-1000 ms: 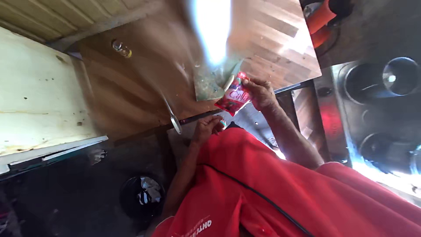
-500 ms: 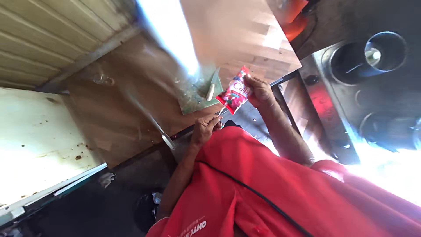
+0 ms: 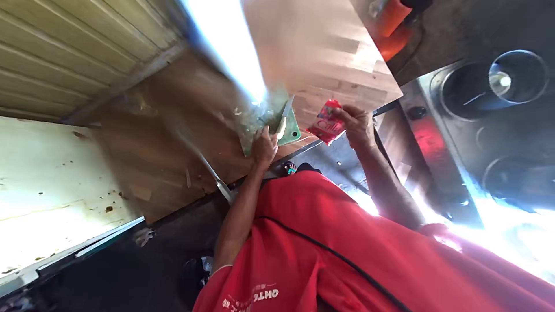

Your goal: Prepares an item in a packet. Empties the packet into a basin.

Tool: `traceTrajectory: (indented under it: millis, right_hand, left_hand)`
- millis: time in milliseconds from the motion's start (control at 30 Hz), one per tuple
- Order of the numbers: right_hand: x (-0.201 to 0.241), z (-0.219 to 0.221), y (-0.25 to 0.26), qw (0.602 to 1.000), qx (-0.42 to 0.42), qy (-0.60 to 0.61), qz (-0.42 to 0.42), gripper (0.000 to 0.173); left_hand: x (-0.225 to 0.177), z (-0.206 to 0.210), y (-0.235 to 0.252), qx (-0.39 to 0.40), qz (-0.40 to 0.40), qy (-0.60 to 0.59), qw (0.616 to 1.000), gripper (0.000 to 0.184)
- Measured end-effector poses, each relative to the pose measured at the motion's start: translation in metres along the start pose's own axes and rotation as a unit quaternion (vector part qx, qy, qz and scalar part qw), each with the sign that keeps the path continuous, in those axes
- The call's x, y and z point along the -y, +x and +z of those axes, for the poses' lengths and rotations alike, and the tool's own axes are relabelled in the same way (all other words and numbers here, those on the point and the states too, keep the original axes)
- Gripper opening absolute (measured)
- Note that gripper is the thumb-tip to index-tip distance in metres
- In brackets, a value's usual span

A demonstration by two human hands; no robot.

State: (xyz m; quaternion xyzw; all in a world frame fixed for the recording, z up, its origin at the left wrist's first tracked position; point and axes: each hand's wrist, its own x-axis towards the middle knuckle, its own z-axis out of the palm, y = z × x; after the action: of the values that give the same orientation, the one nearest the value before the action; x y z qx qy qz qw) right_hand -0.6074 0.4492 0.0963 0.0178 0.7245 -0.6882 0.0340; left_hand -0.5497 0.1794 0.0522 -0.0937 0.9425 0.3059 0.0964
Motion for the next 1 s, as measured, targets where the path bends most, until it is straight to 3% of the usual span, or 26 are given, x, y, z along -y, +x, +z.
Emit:
traceTrajectory:
  millis: [100, 200, 333, 400, 467, 567, 700, 833, 1000]
  right_hand:
    - [0.004, 0.004, -0.003, 0.998, 0.025, -0.061, -0.017, 0.017]
    - [0.005, 0.006, -0.007, 0.996, 0.014, -0.086, -0.037, 0.017]
    - [0.006, 0.005, -0.009, 0.997, 0.011, -0.063, -0.043, 0.014]
    - [0.005, 0.004, -0.008, 0.997, 0.015, -0.069, -0.035, 0.014]
    - [0.003, 0.004, -0.005, 0.996, 0.022, -0.076, -0.027, 0.015]
    - [0.001, 0.009, -0.002, 0.995, 0.044, -0.082, -0.020, 0.016]
    - [0.002, 0.032, 0.007, 0.986, 0.103, -0.124, -0.044, 0.020]
    - [0.003, 0.057, 0.014, 0.970, 0.175, -0.145, -0.082, 0.021]
    - [0.011, 0.073, 0.015, 0.957, 0.196, -0.173, -0.128, 0.020]
  left_hand:
    - [-0.014, 0.020, 0.041, -0.002, -0.028, 0.051, 0.998, 0.056]
    - [-0.021, 0.044, 0.063, 0.057, -0.020, 0.108, 0.992, 0.061]
    - [-0.028, 0.054, 0.073, 0.097, -0.017, 0.138, 0.986, 0.046]
    - [-0.029, 0.050, 0.072, 0.083, -0.044, 0.075, 0.993, 0.041]
    - [-0.031, 0.034, 0.058, 0.050, -0.077, -0.064, 0.994, 0.039]
    - [-0.043, -0.007, 0.016, 0.046, -0.064, -0.191, 0.978, 0.036]
    - [-0.065, -0.043, -0.024, 0.063, 0.000, -0.267, 0.962, 0.051]
    - [-0.070, -0.050, -0.034, 0.110, 0.024, -0.378, 0.919, 0.059]
    - [-0.062, -0.050, -0.037, 0.071, 0.016, -0.407, 0.911, 0.042]
